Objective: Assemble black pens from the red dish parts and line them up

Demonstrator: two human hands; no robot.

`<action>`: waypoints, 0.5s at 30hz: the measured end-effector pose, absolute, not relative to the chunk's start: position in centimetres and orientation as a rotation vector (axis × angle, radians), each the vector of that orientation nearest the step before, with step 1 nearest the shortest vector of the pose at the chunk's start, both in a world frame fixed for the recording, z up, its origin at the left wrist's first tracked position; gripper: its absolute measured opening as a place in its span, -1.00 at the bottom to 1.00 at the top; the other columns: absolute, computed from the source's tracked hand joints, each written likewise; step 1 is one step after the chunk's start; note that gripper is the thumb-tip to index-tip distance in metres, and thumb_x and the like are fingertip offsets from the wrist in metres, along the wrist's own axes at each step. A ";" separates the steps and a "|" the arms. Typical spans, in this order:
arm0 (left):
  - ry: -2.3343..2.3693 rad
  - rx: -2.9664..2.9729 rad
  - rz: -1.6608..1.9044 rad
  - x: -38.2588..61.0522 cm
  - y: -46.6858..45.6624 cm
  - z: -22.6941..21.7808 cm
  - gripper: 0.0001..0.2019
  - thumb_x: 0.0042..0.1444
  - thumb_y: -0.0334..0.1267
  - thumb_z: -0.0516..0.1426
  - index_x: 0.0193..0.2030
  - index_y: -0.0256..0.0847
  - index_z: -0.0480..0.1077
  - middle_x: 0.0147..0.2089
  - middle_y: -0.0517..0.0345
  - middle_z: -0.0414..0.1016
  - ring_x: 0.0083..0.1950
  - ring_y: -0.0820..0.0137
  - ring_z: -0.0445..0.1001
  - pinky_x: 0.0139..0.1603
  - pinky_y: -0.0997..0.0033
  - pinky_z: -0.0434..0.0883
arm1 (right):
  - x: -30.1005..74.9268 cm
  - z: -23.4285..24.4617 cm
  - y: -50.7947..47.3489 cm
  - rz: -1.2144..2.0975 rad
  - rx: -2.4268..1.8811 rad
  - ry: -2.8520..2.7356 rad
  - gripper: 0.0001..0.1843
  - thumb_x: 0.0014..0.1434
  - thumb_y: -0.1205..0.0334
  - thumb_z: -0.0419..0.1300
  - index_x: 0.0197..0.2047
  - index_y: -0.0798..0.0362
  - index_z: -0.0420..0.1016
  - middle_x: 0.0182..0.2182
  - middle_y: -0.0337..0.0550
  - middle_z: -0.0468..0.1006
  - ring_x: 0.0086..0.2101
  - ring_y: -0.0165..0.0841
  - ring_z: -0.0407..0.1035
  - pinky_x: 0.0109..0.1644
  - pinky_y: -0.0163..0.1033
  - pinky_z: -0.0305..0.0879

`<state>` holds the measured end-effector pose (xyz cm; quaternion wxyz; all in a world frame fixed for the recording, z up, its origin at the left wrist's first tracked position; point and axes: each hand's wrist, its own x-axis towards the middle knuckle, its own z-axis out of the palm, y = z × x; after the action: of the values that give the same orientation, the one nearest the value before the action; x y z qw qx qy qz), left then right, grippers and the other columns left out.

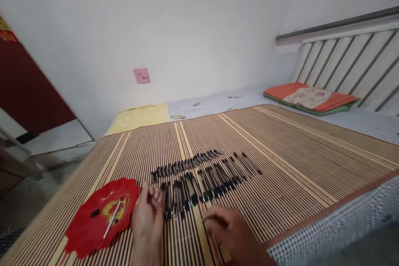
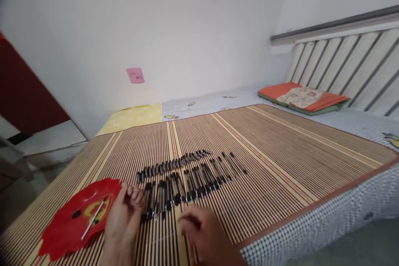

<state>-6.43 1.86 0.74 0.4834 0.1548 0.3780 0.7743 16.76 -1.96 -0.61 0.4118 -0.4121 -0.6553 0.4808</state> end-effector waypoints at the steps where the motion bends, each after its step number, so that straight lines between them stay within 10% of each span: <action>1: 0.914 0.361 1.882 -6.8 2.1 0.8 -0.63 0.19 -0.10 0.22 -0.50 -0.21 0.20 -0.54 0.30 0.17 -0.57 0.56 0.14 -0.58 0.58 0.18 | 19.1 -0.5 -0.7 1.112 -1.145 -1.559 -0.80 0.22 0.15 0.16 -0.33 0.00 0.57 -0.46 -0.22 0.54 -0.45 -0.35 0.39 -0.36 -0.29 0.30; 7: 0.923 0.265 1.886 -7.9 1.7 2.5 -0.79 0.24 -0.28 0.12 -0.43 -0.26 0.36 -0.51 0.21 0.25 -0.54 0.52 0.24 -0.57 0.60 0.26 | 32.0 -2.8 8.2 0.373 -1.517 -1.114 -0.66 0.05 0.00 0.20 -0.27 0.10 0.58 -0.41 -0.02 0.61 -0.37 -0.20 0.48 -0.27 -0.15 0.39; 15: 0.921 0.221 2.068 -9.6 0.6 3.1 -0.77 0.26 -0.25 0.07 -0.43 -0.24 0.34 -0.53 0.26 0.22 -0.55 0.53 0.20 -0.59 0.61 0.23 | 29.9 -2.3 13.1 0.403 -1.475 -1.161 -0.68 0.02 0.03 0.21 -0.31 0.11 0.59 -0.41 0.00 0.62 -0.38 -0.20 0.49 -0.21 -0.10 0.41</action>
<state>-9.61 0.64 3.15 0.4199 0.0881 0.3676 0.8251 29.90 13.09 -2.33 0.5738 -0.6292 -0.4953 0.1718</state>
